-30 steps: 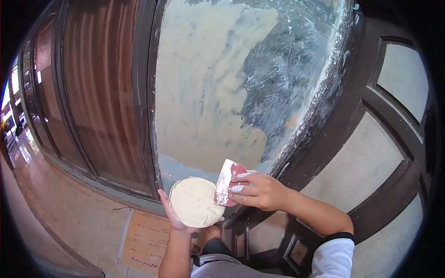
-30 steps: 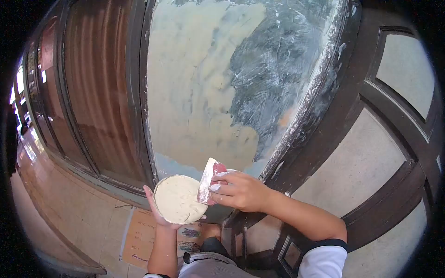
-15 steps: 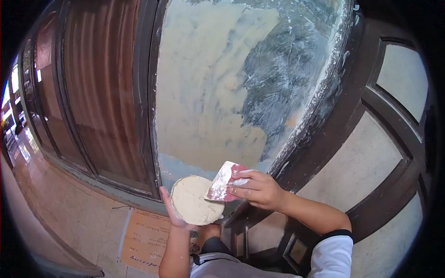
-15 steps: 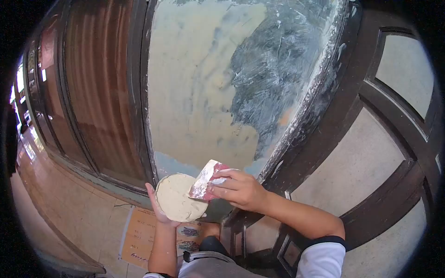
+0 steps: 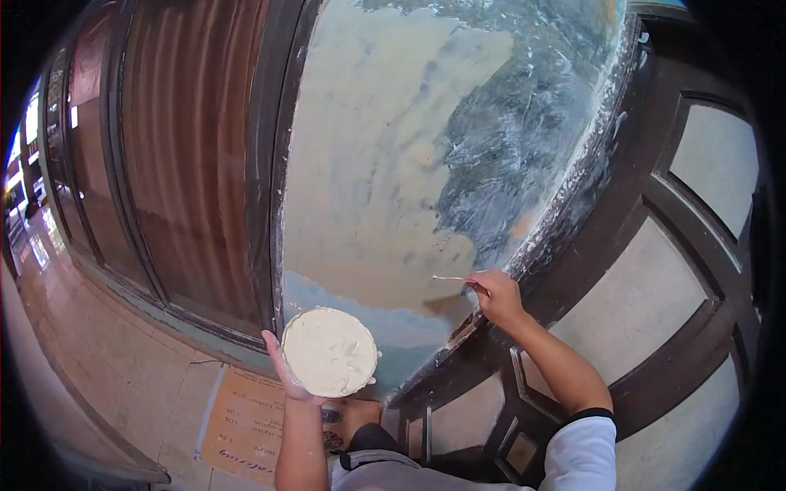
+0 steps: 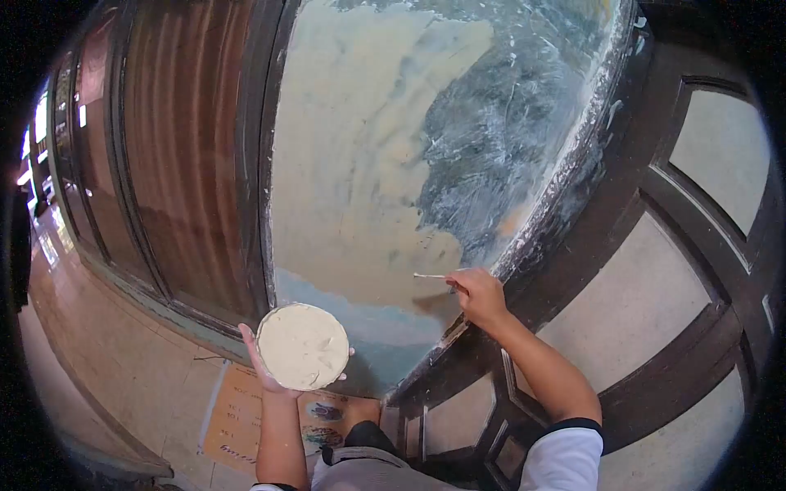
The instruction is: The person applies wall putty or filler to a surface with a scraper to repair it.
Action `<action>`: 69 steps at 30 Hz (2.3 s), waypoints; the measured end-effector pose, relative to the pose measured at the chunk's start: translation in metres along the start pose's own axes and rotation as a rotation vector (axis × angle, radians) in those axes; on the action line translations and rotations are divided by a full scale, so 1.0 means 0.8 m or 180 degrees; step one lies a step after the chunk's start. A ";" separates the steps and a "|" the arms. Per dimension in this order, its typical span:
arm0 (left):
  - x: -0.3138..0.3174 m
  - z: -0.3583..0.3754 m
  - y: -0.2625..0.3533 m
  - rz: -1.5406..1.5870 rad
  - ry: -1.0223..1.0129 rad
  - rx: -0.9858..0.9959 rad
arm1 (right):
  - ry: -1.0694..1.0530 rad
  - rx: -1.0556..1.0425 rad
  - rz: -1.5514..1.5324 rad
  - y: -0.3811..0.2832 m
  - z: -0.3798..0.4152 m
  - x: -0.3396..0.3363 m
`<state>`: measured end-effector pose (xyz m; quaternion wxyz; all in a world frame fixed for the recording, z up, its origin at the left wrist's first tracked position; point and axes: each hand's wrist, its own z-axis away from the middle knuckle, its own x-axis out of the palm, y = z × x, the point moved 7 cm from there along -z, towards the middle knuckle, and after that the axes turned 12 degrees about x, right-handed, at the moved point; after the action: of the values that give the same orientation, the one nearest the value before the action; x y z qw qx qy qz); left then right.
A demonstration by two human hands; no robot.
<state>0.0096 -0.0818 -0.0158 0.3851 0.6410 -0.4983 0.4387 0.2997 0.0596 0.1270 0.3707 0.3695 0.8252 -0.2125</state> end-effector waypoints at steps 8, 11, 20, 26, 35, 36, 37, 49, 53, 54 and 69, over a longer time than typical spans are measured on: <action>-0.014 -0.010 0.004 -0.0199 0.0248 0.0146 | -0.0300 0.0408 0.0371 0.064 0.034 0.109; 0.011 -0.007 0.002 0.0118 -0.0420 -0.0161 | -0.0370 0.0918 0.0556 0.093 0.030 0.132; -0.011 -0.006 0.012 -0.0029 -0.0035 0.0028 | -0.0316 0.1072 0.0314 0.092 0.033 0.134; -0.029 -0.008 0.007 -0.0283 0.0305 0.0112 | 0.0128 0.1285 0.0229 0.085 0.010 0.104; -0.018 -0.014 0.001 0.0009 0.0062 -0.0051 | -0.0199 0.1216 0.0258 0.080 0.045 0.145; -0.018 -0.015 0.001 0.0005 0.0053 -0.0055 | -0.0082 0.1274 0.0276 0.081 0.039 0.140; -0.021 -0.016 0.000 -0.0002 0.0125 -0.0050 | -0.0003 0.1320 0.0342 0.089 0.027 0.132; -0.037 -0.009 0.012 -0.0497 0.0399 0.0210 | -0.0069 0.1313 0.0297 0.089 0.059 0.164; -0.037 -0.010 0.009 -0.0186 0.0446 0.0108 | 0.0522 0.1245 0.0101 0.088 0.024 0.102; -0.037 -0.010 0.009 -0.0186 0.0447 0.0101 | 0.0522 0.1251 0.0104 0.083 0.026 0.097; -0.031 -0.010 -0.001 0.0584 0.0593 -0.0001 | 0.0848 0.1568 -0.0131 0.075 0.012 0.077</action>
<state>0.0057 -0.0667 -0.0367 0.3880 0.5491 -0.5170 0.5297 0.3222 0.1198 0.0686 0.1537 0.4564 0.7974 -0.3637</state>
